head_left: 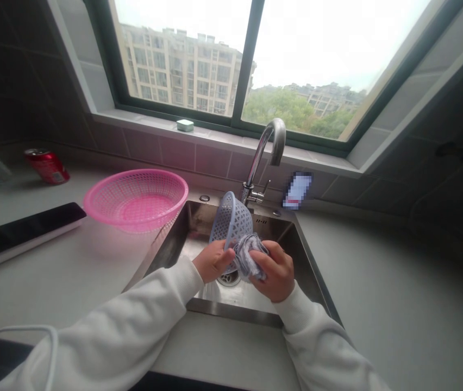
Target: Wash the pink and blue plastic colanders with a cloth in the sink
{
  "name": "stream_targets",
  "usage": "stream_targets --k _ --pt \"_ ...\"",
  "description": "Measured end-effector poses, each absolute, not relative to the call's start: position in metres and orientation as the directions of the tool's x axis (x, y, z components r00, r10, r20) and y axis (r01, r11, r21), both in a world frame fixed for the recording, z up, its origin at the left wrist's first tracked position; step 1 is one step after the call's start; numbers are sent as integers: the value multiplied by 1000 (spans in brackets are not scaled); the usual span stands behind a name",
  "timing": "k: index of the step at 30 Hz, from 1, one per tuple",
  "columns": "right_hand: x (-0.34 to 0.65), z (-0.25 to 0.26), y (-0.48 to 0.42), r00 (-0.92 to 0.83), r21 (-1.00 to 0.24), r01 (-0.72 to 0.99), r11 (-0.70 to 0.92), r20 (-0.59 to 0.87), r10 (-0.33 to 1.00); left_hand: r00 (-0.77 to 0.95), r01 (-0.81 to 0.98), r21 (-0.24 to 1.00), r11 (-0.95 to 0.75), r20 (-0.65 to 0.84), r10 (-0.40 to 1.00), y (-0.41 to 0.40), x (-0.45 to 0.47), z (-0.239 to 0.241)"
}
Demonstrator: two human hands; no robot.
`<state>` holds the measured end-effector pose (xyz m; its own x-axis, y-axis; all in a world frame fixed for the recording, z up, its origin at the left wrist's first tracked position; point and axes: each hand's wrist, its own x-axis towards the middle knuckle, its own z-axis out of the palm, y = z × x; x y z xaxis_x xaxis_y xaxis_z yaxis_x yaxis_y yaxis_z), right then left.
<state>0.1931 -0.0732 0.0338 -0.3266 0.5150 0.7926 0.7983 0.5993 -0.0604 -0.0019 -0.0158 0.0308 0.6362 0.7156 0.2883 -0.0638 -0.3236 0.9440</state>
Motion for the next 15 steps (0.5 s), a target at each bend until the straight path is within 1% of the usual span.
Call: stream_targets --k 3,6,8,11,15 --pt "205 33 -68 -215 -158 817 555 809 547 709 153 920 -362 153 688 -17 -2 30" --pt "215 33 -62 -101 -223 857 465 812 575 714 372 835 -405 21 700 -20 -2 32" --pt "219 33 -59 -45 -250 877 410 807 589 715 464 748 -476 1 699 -22 -2 35" --pt "223 34 -56 7 -295 880 371 791 611 708 566 601 -564 -3 707 -22 -2 37" --pt "222 36 -55 18 -312 875 369 784 620 692 633 498 -593 -19 722 -18 -2 34"
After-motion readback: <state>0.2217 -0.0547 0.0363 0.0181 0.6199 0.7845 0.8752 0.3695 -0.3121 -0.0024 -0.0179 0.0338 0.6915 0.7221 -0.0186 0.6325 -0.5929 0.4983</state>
